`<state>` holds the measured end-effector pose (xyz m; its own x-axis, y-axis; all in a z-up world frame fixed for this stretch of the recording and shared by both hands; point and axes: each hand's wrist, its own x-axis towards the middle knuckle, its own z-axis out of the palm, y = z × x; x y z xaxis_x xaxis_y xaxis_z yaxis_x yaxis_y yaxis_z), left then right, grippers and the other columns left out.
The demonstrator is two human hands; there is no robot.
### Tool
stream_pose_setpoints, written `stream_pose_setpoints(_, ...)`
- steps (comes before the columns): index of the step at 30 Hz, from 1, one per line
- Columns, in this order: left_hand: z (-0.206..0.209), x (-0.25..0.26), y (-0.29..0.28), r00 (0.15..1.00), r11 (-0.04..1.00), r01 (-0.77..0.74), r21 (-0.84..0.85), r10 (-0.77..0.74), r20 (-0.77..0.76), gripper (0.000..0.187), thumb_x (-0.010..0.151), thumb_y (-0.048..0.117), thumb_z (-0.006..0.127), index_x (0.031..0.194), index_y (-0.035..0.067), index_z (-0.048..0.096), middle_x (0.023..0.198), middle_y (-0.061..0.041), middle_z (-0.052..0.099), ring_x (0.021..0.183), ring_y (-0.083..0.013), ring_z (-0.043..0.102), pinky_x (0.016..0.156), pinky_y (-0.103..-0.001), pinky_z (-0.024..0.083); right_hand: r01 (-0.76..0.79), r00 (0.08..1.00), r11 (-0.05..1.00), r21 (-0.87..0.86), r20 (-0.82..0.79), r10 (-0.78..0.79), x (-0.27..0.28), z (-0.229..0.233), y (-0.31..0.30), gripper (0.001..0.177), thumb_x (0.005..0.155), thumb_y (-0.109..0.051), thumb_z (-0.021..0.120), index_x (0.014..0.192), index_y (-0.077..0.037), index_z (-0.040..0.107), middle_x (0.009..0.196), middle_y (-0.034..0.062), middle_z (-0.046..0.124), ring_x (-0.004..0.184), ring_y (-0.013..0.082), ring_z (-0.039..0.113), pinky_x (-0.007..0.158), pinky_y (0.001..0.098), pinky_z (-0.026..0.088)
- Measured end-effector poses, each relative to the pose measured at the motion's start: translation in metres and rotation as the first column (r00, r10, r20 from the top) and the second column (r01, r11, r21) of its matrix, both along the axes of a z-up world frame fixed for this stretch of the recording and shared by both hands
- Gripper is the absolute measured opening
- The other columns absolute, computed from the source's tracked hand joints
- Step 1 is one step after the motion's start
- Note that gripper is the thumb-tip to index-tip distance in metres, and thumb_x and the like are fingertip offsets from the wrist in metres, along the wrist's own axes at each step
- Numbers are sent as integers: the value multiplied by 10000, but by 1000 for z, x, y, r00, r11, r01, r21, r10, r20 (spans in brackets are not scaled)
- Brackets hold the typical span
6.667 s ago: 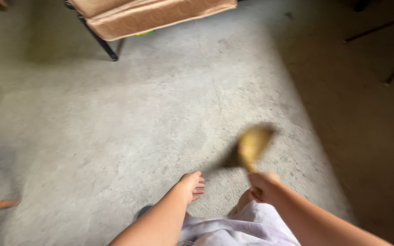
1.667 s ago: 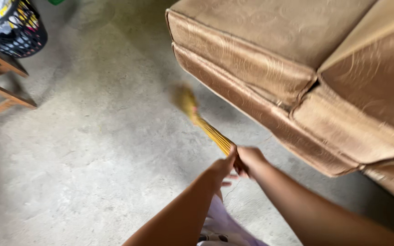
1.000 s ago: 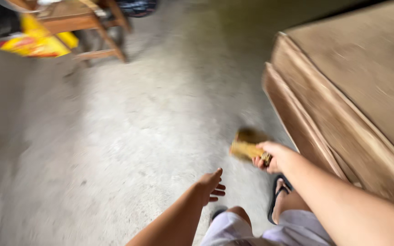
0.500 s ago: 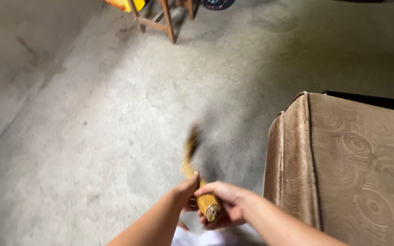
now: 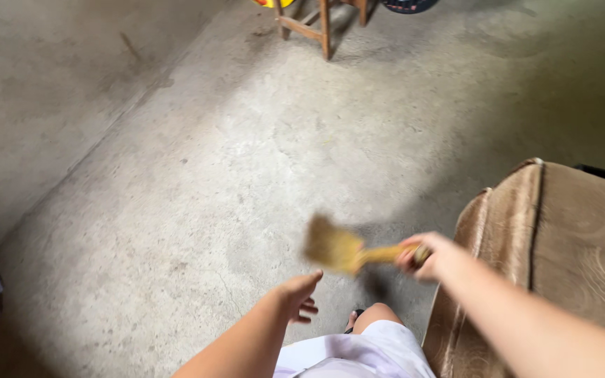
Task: The person wipes a wooden table with a red cloth, lifts a plastic food cover to reveal a container of rice, and then sweeps the concrete floor of several rooms using a short handheld broom.
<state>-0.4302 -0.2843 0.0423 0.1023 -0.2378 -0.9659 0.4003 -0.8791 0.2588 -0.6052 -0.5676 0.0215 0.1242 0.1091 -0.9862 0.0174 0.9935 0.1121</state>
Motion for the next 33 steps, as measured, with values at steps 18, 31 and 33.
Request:
stream_pose_setpoints(18, 6, 7, 0, 926, 927, -375, 30, 376, -36, 834, 993, 695, 343, 1599, 124, 301, 1523, -212, 474, 1319, -352, 565, 1113, -507, 459, -728, 659, 683, -62, 215, 721, 75, 94, 157, 228, 914, -76, 637, 1041, 65, 512, 750, 165, 607, 515, 176, 580, 421, 252, 522)
stream_pose_setpoints(31, 8, 55, 38, 871, 874, -483, -43, 485, 81, 755, 995, 602, 475, 1333, -67, 559, 1262, -158, 639, 1084, -265, 651, 1024, -449, 523, -425, 900, 885, -190, 15, 436, 112, -36, -70, 277, 903, -152, 617, 1042, 40, 473, 730, 52, 518, 537, 115, 518, 439, 211, 469)
stream_pose_setpoints(33, 7, 62, 41, 853, 856, -511, -77, 516, 78, 734, 994, 592, 478, 1293, -67, 600, 1222, -164, 655, 1054, -264, 660, 1008, -428, 528, -530, 846, 752, -392, -190, 498, 139, -25, -89, 233, 907, -124, 623, 1062, -18, 485, 772, 98, 553, 576, 168, 563, 477, 245, 504)
